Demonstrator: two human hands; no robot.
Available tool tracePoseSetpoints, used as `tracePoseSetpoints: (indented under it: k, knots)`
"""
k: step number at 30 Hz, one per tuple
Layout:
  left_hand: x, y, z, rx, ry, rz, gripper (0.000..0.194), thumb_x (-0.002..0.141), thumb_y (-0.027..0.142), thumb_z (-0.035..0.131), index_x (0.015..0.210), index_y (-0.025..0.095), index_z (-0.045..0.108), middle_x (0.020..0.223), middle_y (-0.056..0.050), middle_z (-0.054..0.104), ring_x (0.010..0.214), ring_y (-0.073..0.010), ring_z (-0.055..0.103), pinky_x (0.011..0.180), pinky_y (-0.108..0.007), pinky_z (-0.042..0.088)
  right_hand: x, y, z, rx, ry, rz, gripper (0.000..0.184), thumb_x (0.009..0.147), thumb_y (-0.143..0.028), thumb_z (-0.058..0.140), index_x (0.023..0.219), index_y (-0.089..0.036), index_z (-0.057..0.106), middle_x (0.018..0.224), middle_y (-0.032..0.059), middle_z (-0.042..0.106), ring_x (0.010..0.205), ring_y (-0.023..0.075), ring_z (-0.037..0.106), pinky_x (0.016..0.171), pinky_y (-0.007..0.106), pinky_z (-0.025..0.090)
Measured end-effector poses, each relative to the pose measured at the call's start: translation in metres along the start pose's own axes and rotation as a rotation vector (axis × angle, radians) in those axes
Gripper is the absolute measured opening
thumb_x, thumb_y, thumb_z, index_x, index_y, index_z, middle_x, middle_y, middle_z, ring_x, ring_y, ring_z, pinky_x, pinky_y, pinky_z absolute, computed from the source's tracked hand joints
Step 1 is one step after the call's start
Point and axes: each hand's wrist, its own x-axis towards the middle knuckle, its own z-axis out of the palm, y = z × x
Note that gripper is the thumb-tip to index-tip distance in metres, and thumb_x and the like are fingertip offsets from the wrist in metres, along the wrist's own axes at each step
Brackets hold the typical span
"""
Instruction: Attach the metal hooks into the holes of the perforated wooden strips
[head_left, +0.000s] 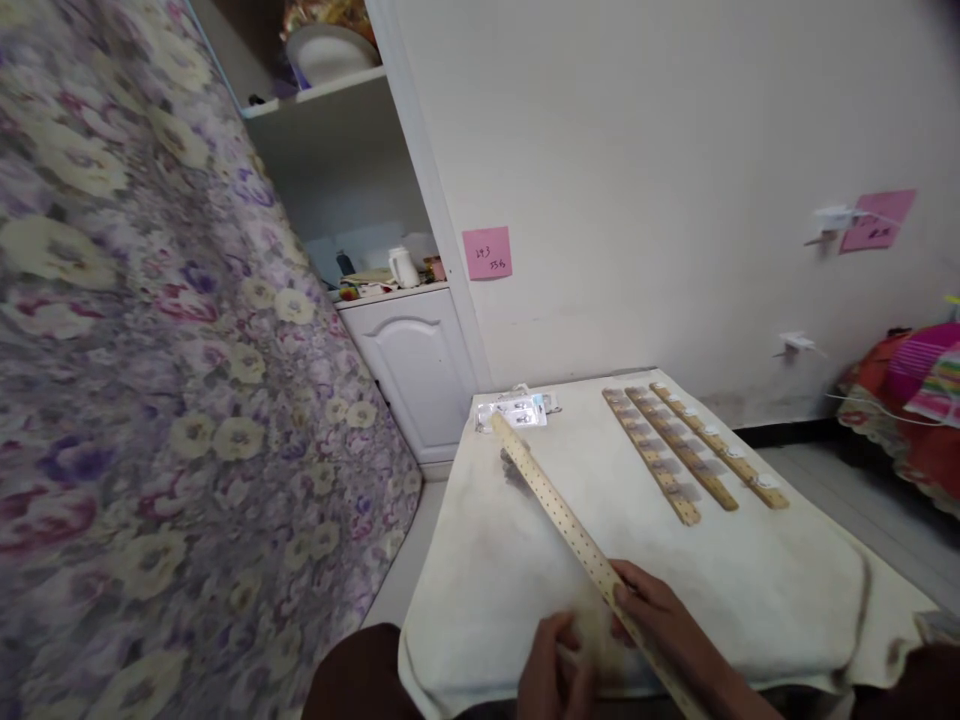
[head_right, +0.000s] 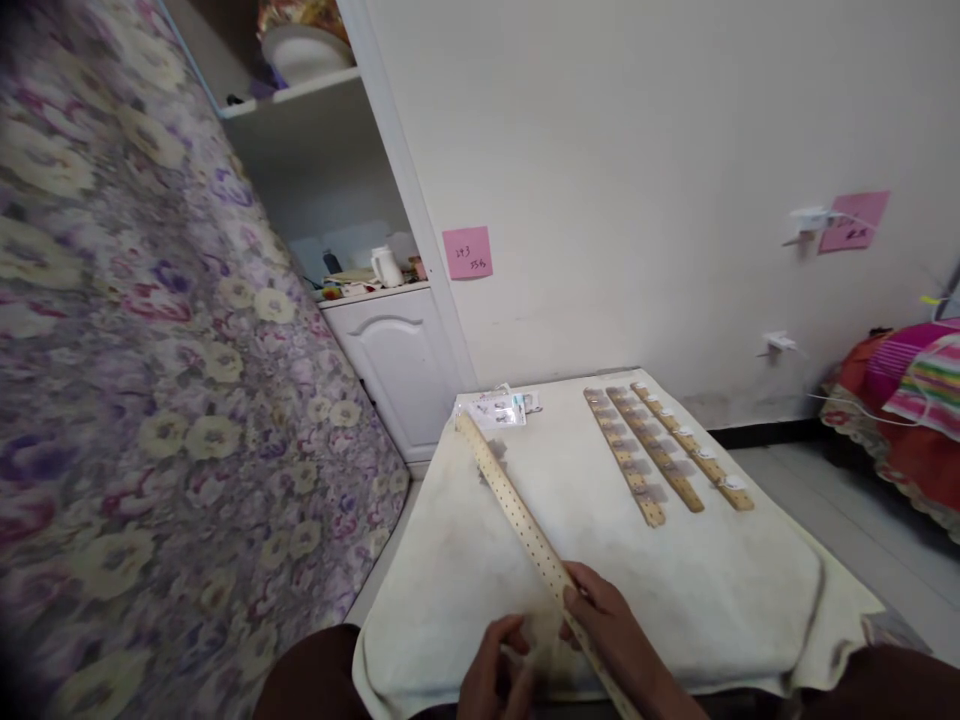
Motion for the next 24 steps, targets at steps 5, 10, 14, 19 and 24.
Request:
tracePoseSetpoints:
  k: [5,10,14,19,24]
  knots:
    - [0.02,-0.003,-0.044,-0.014,0.206,-0.026,0.039,0.082,0.048,0.045,0.107,0.02,0.055,0.086,-0.002,0.059,0.058,-0.0132,0.051,0.057,-0.025,0.044,-0.004,0.016,-0.011,-0.438,0.052,-0.066,0.047,0.07,-0.027,0.06,0.116,-0.023,0.059,0.103,0.0052,0.069,0.085,0.024,0.064,0.076,0.032,0.05]
    - [0.05,-0.018,-0.09,0.081,0.215,-0.034,0.036,0.084,0.038,0.042,0.112,0.019,0.053,0.091,-0.003,0.059,0.064,-0.0136,0.055,0.064,-0.026,0.047,-0.001,0.04,-0.009,-0.744,0.142,-0.016,0.053,0.066,-0.021,0.058,0.118,-0.027,0.061,0.12,0.0062,0.064,0.109,0.0307,0.058,0.097,0.044,0.041]
    - [0.083,-0.034,-0.118,0.278,0.23,-0.03,0.037,0.083,0.028,0.039,0.116,0.016,0.051,0.095,-0.005,0.059,0.067,-0.0135,0.056,0.071,-0.027,0.047,0.011,0.055,-0.004,-0.82,0.142,-0.041,0.049,0.066,-0.027,0.059,0.114,-0.024,0.065,0.127,0.0094,0.059,0.124,0.0322,0.046,0.107,0.045,0.032]
    - [0.134,-0.05,-0.143,0.429,0.205,-0.053,0.043,0.079,0.02,0.041,0.121,0.013,0.048,0.101,-0.008,0.057,0.081,-0.0165,0.056,0.082,-0.031,0.045,0.03,0.056,0.015,-0.931,0.144,0.038,0.053,0.068,-0.032,0.057,0.118,-0.017,0.062,0.132,0.0135,0.053,0.127,0.0315,0.044,0.107,0.043,0.033]
    - [0.182,-0.062,-0.156,0.523,0.146,-0.079,0.045,0.079,0.019,0.044,0.124,0.014,0.046,0.111,-0.011,0.054,0.102,-0.0196,0.053,0.089,-0.029,0.039,0.041,0.052,0.029,-1.016,0.107,-0.042,0.048,0.069,-0.033,0.059,0.115,-0.021,0.064,0.125,0.0105,0.059,0.117,0.03,0.053,0.098,0.036,0.043]
